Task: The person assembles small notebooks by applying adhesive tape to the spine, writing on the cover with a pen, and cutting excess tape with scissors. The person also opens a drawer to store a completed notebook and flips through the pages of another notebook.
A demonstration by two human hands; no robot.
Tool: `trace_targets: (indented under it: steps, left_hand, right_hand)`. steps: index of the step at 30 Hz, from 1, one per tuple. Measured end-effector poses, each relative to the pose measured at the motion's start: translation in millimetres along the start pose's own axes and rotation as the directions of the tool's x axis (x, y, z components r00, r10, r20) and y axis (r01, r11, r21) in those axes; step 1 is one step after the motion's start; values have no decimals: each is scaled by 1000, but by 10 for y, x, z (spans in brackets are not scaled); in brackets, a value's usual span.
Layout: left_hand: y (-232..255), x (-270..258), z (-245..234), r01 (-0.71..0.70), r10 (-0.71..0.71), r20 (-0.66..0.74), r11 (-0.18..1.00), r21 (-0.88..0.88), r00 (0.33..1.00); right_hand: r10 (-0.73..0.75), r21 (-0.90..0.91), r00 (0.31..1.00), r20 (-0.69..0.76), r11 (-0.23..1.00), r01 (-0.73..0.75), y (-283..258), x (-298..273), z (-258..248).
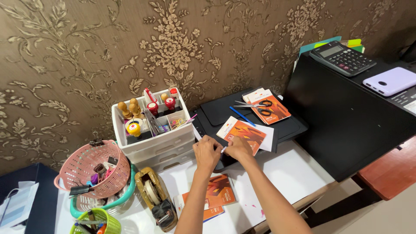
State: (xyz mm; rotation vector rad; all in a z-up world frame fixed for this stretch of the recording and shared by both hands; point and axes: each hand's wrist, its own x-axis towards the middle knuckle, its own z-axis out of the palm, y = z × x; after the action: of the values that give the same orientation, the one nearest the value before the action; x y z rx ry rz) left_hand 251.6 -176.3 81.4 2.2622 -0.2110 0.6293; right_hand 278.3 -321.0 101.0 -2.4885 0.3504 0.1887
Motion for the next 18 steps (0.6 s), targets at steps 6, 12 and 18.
trace_targets:
  steps: [6, 12, 18]
  left_hand:
    - [45, -72, -162, 39, -42, -28, 995, -91, 999]
    - [199, -212, -442, 41, -46, -36, 991, -130, 998]
    - [239, -496, -698, -72, 61, -94, 990, -119, 994]
  right_hand:
    - [-72, 211, 985, -156, 972, 104, 168, -232, 141]
    - [-153, 302, 951, -269, 924, 235, 223, -475, 229]
    - [-183, 375, 909, -375, 866, 329, 231, -864, 379]
